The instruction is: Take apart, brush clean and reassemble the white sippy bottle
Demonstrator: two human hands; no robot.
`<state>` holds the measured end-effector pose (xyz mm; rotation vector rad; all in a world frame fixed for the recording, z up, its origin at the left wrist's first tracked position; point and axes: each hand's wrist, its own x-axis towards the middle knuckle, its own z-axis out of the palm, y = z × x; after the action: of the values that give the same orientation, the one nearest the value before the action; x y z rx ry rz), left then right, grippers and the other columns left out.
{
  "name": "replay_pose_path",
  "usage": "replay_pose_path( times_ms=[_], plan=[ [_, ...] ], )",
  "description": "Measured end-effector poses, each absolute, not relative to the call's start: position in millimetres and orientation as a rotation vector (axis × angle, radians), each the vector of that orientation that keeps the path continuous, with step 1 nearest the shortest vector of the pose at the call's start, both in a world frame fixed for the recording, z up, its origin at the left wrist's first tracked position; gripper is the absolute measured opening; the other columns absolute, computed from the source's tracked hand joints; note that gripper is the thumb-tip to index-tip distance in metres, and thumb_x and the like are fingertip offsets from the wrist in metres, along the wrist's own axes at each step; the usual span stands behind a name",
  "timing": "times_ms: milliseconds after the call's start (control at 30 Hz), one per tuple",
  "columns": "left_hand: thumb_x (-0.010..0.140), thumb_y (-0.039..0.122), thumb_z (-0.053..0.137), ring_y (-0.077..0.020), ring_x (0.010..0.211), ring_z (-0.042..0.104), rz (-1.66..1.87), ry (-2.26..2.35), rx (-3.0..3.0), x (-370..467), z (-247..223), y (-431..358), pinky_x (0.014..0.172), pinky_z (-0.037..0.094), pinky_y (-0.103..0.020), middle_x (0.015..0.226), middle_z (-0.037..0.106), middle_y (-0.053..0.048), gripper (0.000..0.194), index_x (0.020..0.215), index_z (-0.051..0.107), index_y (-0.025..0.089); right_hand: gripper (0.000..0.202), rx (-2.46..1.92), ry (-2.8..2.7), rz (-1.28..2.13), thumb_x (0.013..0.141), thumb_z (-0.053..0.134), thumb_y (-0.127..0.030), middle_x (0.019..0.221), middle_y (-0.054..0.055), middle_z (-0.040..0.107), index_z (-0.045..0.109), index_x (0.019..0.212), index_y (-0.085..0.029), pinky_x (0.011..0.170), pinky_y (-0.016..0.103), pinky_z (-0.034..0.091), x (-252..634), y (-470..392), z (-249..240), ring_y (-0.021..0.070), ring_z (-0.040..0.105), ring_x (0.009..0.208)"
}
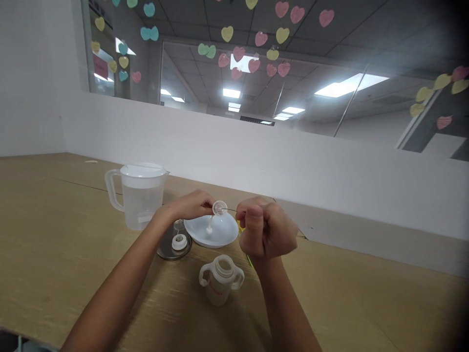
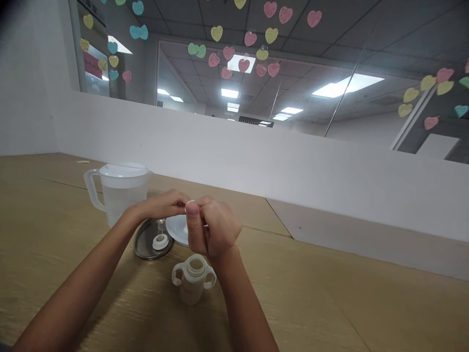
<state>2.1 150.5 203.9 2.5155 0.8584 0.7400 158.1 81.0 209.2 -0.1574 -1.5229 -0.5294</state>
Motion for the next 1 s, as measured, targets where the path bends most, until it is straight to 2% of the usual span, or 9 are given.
replay_pose_path(
  times_ms=[233,367,700,1000],
  plan=[
    [0.087,0.030,0.046,-0.0149,0.085,0.054,0.776,0.878,2.636,-0.9,201.4,154.6,0.076,0.039,-0.023,0.091,0.064,-0.004,0.026,0.083,0.067,0.014,0.027,-0.178,-1.546,-0.531,0.090,0.045,-0.014,0.052,-0.004,0.042,0.041,0.064,-0.018,0.043,0.020,0.029,155.6,92.0,206.8,0.0052,0.042,0.044],
    [0.087,0.030,0.048,-0.0142,0.090,0.055,0.830,0.867,2.627,-3.0,199.3,157.8,0.082,0.040,-0.023,0.100,0.063,-0.004,0.024,0.087,0.068,0.016,0.027,-0.211,-1.515,-0.496,0.091,0.042,-0.016,0.051,-0.004,0.043,0.042,0.064,-0.017,0.043,0.020,0.029,155.3,97.9,203.6,0.0053,0.039,0.043],
    [0.087,0.031,0.049,-0.0147,0.087,0.052,0.825,0.884,2.623,-3.0,201.0,155.3,0.082,0.041,-0.024,0.094,0.062,-0.005,0.026,0.085,0.069,0.015,0.033,-0.305,-1.518,-0.361,0.093,0.041,-0.020,0.051,-0.003,0.047,0.043,0.060,-0.017,0.043,0.021,0.028,153.1,109.1,198.8,0.0051,0.035,0.041],
    [0.086,0.032,0.048,-0.0156,0.082,0.053,0.872,0.843,2.573,-3.6,205.5,148.2,0.079,0.041,-0.024,0.086,0.063,-0.006,0.029,0.078,0.067,0.013,0.035,-0.407,-1.620,-0.275,0.093,0.039,-0.021,0.053,-0.003,0.042,0.042,0.059,-0.017,0.047,0.021,0.029,149.8,119.8,194.5,0.0060,0.037,0.046]
  ],
)
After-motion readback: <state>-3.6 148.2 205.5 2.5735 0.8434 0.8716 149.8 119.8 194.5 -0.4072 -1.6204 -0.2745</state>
